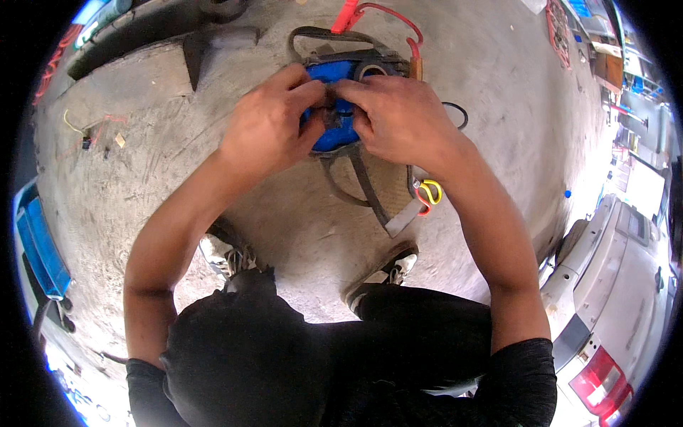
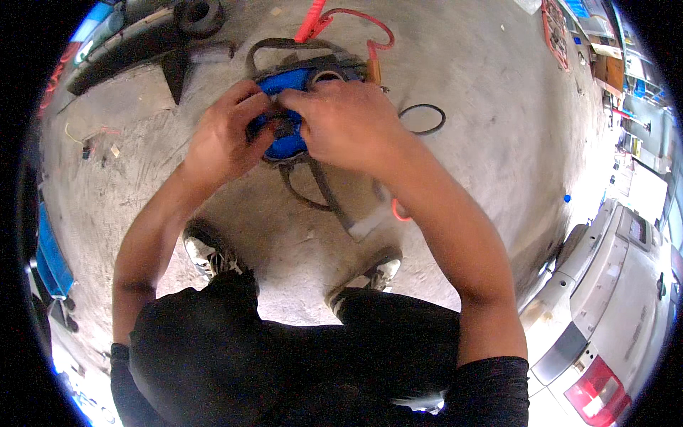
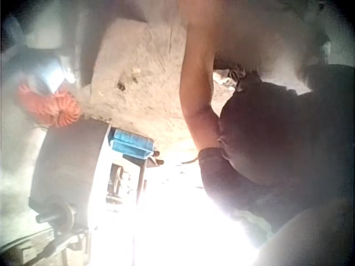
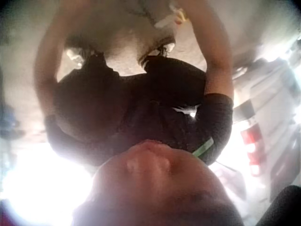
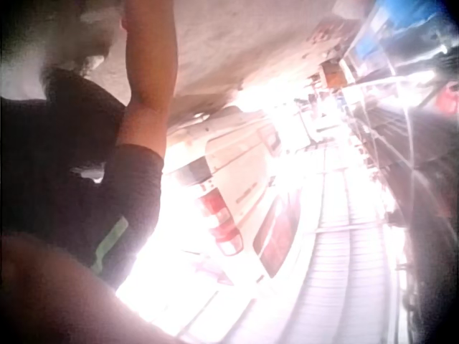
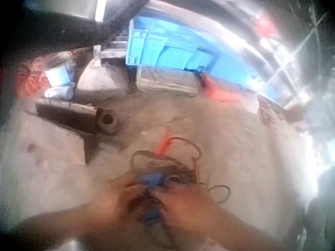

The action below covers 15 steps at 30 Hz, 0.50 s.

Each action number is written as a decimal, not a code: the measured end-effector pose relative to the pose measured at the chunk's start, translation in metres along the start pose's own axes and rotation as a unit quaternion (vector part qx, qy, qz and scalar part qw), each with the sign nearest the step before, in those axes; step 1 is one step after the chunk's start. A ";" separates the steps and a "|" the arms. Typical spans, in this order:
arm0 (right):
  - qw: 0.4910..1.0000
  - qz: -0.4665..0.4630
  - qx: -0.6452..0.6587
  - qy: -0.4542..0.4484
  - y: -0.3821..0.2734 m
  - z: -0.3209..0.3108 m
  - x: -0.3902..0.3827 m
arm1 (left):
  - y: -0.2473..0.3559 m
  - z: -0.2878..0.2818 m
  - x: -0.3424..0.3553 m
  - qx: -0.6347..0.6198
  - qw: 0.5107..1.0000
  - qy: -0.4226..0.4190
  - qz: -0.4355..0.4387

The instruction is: The person works on a small blue electrical device on the floor, stripping wires, cutting with scissors, and wrapping connections with electrical tape. They repeatedly handle the wires and tape to secure the connections.

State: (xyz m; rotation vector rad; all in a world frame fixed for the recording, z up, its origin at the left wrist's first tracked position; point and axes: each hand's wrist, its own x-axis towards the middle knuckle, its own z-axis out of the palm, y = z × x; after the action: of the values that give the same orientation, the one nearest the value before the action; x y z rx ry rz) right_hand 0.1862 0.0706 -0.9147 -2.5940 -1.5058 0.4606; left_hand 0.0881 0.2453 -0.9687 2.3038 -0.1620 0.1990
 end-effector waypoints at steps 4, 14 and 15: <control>1.000 -0.003 -0.003 0.003 0.004 0.000 -0.003 | 0.006 -0.005 0.002 0.027 0.999 -0.020 -0.003; 0.999 0.030 0.022 0.013 0.006 0.002 -0.008 | 0.007 -0.007 0.013 0.059 0.996 -0.061 0.009; 0.999 0.029 0.031 0.016 0.008 0.003 -0.008 | 0.007 -0.007 0.013 0.067 0.995 -0.069 0.008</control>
State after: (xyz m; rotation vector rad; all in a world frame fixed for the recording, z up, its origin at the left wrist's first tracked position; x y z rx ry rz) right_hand 0.1879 0.0594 -0.9181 -2.5914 -1.3872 0.4626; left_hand 0.0994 0.2447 -0.9566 2.4512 -0.2442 0.0587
